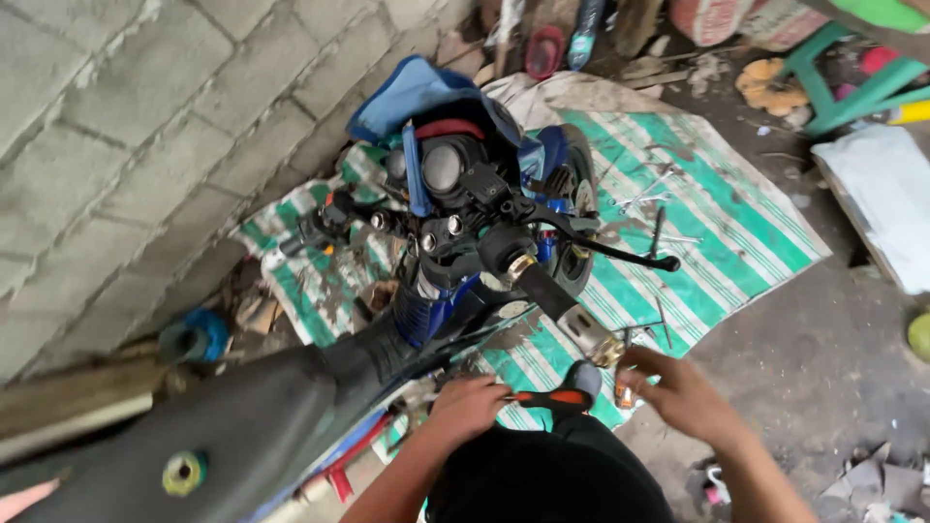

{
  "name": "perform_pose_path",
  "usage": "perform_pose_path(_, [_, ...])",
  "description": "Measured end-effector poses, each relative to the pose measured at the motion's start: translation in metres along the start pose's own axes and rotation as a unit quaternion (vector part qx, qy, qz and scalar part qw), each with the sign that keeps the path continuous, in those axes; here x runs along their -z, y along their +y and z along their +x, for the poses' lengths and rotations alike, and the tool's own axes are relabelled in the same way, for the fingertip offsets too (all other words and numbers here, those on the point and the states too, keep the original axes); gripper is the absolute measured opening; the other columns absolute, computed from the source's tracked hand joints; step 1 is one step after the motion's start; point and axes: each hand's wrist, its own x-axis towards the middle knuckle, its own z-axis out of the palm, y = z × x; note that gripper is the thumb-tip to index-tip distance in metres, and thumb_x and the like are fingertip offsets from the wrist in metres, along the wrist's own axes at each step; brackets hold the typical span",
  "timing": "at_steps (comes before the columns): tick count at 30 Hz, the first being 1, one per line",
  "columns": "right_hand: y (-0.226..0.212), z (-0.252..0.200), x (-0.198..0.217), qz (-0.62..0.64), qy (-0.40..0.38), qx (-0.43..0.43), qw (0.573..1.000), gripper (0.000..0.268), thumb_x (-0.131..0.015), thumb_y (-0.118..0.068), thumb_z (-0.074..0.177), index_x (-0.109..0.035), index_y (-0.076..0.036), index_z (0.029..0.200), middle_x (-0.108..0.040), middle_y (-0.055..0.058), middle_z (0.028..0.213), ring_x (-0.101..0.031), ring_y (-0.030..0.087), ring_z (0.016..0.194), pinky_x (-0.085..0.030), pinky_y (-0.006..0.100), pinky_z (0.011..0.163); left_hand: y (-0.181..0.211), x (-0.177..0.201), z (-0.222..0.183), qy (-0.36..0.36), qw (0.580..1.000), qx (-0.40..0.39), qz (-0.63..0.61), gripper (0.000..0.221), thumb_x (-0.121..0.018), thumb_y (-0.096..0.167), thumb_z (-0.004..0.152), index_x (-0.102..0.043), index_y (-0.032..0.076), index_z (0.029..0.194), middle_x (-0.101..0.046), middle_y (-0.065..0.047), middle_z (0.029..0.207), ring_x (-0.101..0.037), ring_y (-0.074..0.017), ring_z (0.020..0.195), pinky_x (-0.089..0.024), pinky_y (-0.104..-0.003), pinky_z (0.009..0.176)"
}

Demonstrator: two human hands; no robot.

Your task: Securing screws on the handlebar assembly and testing the throttle and brake lever functionality.

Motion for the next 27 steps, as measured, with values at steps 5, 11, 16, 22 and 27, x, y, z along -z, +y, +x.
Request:
perform_pose_path(5, [0.018,0.025,0.031,-0.015,-0.202,0.010,0.979,0.075,-0.068,-0.068,0.086,-0.076,-0.021,0.144,-0.085,0.000,0.139,-0.082,0.020,0.121,-0.062,0.038,0.098,0.093,0.017,0.069,-0.056,0.997,-0.048,0.036,0.024,-0.061,0.032,0.109,-0.082,0.030,0.119,-0.067,-0.001,0.097,-0.073,-0.0348,0.092,-0.055,-0.056,0.068])
perform_pose_path(11, [0.029,0.064,0.062,-0.147,-0.296,0.075,0.941,0.034,-0.071,-0.037,0.105,-0.078,-0.024,0.136,-0.073,0.002,0.091,-0.056,0.019,0.072,-0.037,0.037,0.073,0.151,0.121,0.087,0.003,0.963,0.207,-0.173,0.030,-0.058,0.019,0.108,-0.068,0.023,0.136,-0.066,-0.003,0.120,-0.071,-0.0313,0.111,-0.055,-0.052,0.089])
perform_pose_path(16, [0.084,0.123,0.075,-0.200,-0.229,0.029,0.952,0.020,-0.074,-0.037,0.105,-0.083,-0.022,0.115,-0.080,0.003,0.086,-0.062,0.019,0.067,-0.038,0.036,0.068,0.163,0.224,0.083,0.093,0.774,0.470,-0.413,0.052,-0.056,0.007,0.108,-0.052,0.012,0.160,-0.069,-0.011,0.154,-0.070,-0.0305,0.138,-0.057,-0.047,0.119])
perform_pose_path(22, [0.165,0.181,0.064,0.054,-0.201,-0.078,0.975,0.032,-0.098,-0.007,0.090,-0.082,0.000,0.116,-0.069,0.014,0.097,-0.060,0.027,0.085,-0.044,0.036,0.078,0.152,0.280,0.111,0.254,0.557,0.408,-0.677,0.077,-0.041,0.061,0.102,-0.060,0.008,0.154,-0.069,-0.015,0.129,-0.071,-0.0318,0.110,-0.056,-0.051,0.096])
perform_pose_path(27, [0.176,0.208,0.037,0.324,-0.216,0.190,0.901,0.020,-0.084,-0.020,0.097,-0.079,-0.003,0.088,-0.059,0.005,0.067,-0.053,0.017,0.055,-0.042,0.034,0.050,0.136,0.266,0.142,0.246,0.515,0.417,-0.707,0.042,-0.086,0.016,0.086,-0.063,0.006,0.120,-0.071,-0.010,0.105,-0.080,-0.0324,0.097,-0.064,-0.044,0.086])
